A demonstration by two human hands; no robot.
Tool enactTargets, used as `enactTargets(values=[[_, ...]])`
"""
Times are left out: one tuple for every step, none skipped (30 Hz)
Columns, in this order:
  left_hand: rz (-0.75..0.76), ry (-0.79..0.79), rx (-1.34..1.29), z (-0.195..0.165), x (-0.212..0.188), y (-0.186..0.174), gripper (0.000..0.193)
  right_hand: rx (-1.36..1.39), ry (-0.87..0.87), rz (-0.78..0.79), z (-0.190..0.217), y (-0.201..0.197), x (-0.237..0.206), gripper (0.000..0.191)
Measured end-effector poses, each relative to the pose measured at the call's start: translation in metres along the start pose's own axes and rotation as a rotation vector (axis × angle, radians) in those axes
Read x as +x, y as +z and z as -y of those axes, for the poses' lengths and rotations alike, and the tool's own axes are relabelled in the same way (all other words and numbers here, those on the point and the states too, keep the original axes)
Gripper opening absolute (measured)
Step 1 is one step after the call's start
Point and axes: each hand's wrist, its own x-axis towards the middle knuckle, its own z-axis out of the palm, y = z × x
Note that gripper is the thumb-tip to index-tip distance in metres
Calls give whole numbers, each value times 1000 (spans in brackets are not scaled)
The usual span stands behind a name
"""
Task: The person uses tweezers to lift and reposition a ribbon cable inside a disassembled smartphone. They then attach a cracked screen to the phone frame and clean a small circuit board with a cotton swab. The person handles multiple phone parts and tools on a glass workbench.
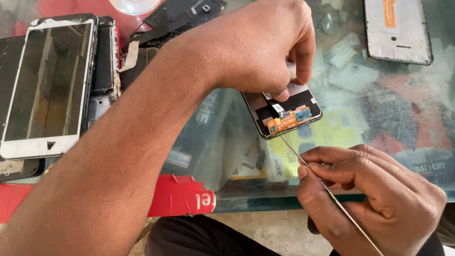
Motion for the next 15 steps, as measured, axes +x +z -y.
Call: enactTargets(values=[[8,-40,-12,0,0,0,29,-4,-35,3,0,0,0,13],[15,-80,-25,0,-1,0,28,-9,-70,7,0,0,0,13],[22,-122,-37,0,-1,0,26,-12,-105,12,0,-1,0,13],[21,-103,-31,0,-1,-1,28,-5,-112,12,0,0,1,13],[21,-84,-25,0,-1,-1,29,1,-117,12,0,0,1,13],[21,-63,-19,0,-1,-2,30,6,-122,11,1,0,1,14],[15,-56,-19,-1,0,-1,30,-11,-96,-2,1,0,1,13],[9,-50,-18,-1,-1,-1,31,-28,-72,-15,2,1,1,12],[0,-45,-17,-1,-1,-1,31,-45,-49,-29,3,2,1,11],[1,-38,-7,-1,-1,-2,32,-43,-46,-38,4,2,0,12],[3,-32,0,-1,0,-1,33,-41,-40,-46,5,2,0,12],[5,-25,6,-1,0,-1,33,-40,-34,-54,6,2,0,12],[13,-43,2,-1,0,-1,33,-37,-22,-56,6,3,0,12],[20,-60,-2,-1,0,-1,32,-33,-11,-59,7,3,1,12],[27,-77,-5,-1,0,-1,32,-31,0,-63,6,4,1,12]])
